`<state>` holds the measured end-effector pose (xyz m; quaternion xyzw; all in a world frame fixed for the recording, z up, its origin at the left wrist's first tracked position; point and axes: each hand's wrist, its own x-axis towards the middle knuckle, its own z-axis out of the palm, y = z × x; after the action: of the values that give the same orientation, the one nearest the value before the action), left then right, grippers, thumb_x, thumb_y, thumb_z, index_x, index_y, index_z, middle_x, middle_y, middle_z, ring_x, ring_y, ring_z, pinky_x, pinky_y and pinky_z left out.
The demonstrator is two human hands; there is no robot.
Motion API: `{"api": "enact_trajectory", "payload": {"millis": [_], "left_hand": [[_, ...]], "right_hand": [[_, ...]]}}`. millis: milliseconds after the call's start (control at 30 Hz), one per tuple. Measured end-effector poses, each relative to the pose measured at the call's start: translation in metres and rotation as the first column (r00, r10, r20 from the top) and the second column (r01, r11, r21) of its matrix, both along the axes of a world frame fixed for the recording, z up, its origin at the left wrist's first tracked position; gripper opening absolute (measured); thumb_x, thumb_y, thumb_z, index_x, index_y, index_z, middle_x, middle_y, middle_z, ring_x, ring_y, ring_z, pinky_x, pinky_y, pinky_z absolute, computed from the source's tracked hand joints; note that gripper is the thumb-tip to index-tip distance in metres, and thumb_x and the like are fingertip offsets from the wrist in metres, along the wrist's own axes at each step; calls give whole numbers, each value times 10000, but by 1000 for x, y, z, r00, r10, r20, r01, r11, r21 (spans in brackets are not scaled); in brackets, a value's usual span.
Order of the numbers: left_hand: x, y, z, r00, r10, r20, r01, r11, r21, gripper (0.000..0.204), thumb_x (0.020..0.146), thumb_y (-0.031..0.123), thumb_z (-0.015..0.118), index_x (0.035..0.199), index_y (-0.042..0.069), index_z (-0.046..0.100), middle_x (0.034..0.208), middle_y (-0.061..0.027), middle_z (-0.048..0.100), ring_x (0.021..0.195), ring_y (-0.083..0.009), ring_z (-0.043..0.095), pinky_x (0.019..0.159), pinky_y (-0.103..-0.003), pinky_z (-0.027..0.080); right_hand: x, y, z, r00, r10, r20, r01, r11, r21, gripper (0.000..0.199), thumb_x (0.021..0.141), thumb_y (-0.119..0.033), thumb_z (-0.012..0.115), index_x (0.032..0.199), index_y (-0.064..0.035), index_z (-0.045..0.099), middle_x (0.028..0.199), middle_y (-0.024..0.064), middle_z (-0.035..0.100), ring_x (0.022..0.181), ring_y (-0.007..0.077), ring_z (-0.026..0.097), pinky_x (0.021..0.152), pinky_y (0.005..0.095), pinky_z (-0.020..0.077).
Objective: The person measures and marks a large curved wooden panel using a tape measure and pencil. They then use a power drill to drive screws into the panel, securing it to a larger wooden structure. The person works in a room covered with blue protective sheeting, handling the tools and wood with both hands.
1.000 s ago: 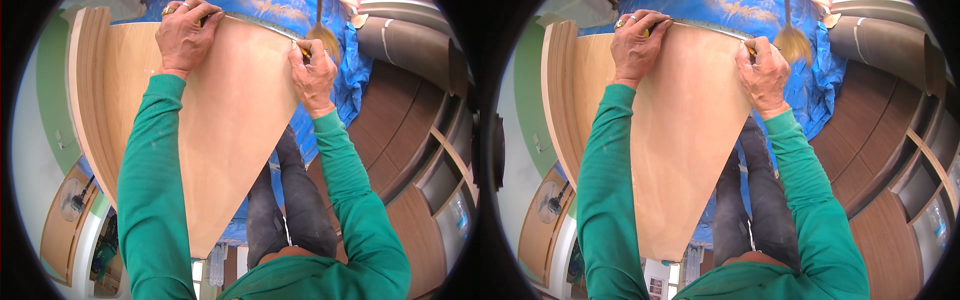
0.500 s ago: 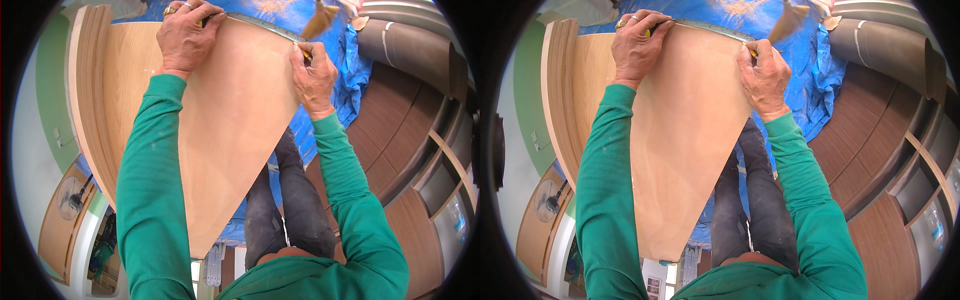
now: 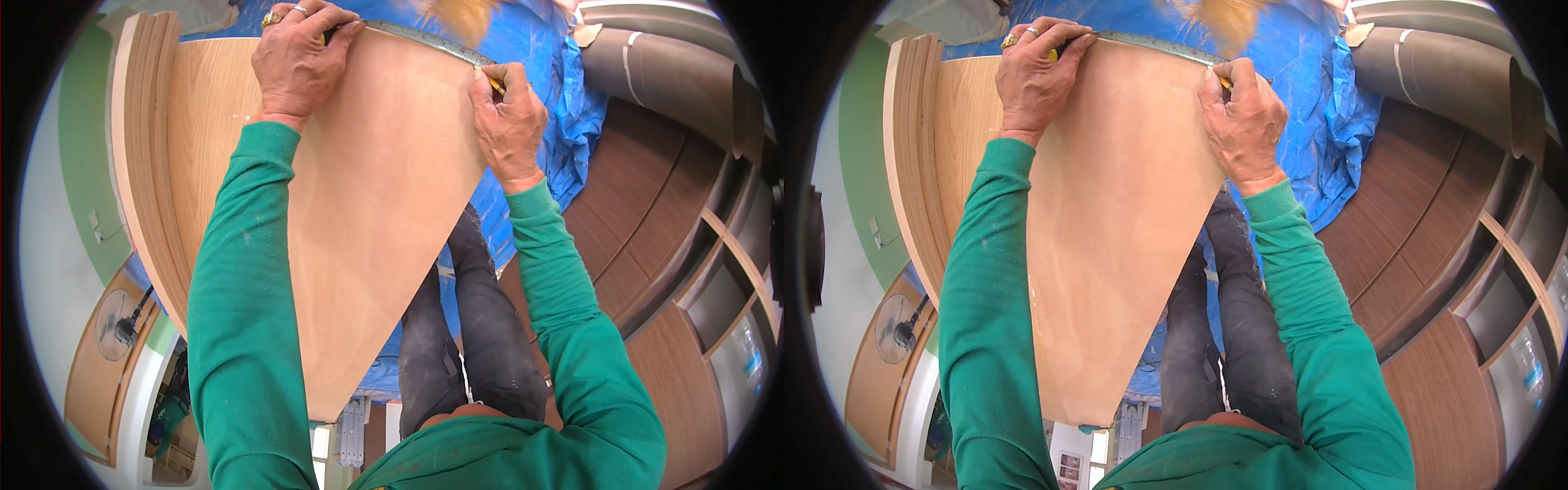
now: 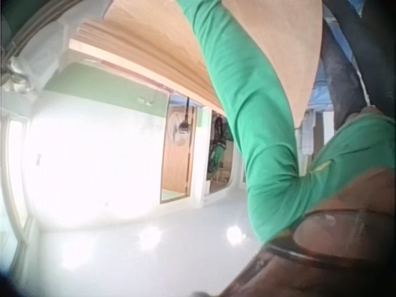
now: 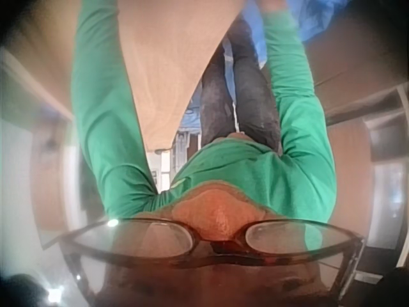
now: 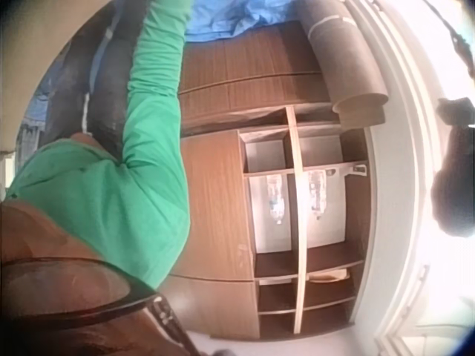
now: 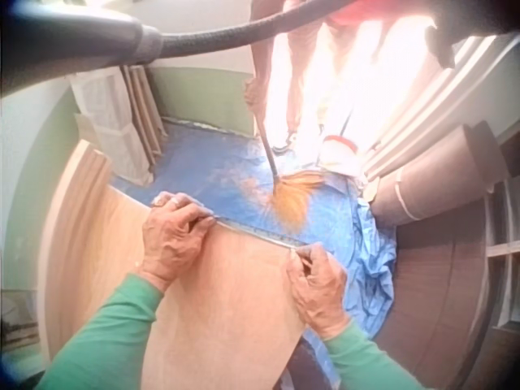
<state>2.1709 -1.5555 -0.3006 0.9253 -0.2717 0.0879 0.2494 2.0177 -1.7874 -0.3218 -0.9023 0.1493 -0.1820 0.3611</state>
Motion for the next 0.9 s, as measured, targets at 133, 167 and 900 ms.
{"api": "enact_trajectory", "payload": {"millis": [133, 167, 900], "left_hand": [[0, 1, 0, 1000, -10, -4, 10, 1000, 0, 108, 934, 295, 849, 974, 195, 845, 999, 86, 759, 956, -195, 674, 838, -329, 549], [0, 2, -2, 1000, -11, -6, 11, 1000, 2, 108, 934, 294, 849, 975, 194, 845, 1003, 85, 761, 959, -194, 674, 841, -328, 549], [4, 6, -11, 999, 33, 20, -33, 999, -3, 77, 934, 294, 804, 946, 222, 826, 1051, 86, 750, 1059, -253, 674, 879, -402, 580]], "right_hand": [[-1, 0, 7, 999, 30, -31, -30, 1000, 9, 140, 934, -148, 770, 951, -76, 652, 791, 93, 725, 743, 302, 725, 679, 439, 564], [-2, 1, 5, 999, 20, -28, -20, 1000, -11, 139, 935, -148, 769, 949, -78, 650, 788, 92, 723, 740, 302, 724, 677, 438, 563], [3, -3, 2, 992, 117, -56, -122, 987, -103, 150, 979, -161, 731, 971, -74, 608, 803, 152, 691, 736, 381, 694, 663, 499, 541]]}}
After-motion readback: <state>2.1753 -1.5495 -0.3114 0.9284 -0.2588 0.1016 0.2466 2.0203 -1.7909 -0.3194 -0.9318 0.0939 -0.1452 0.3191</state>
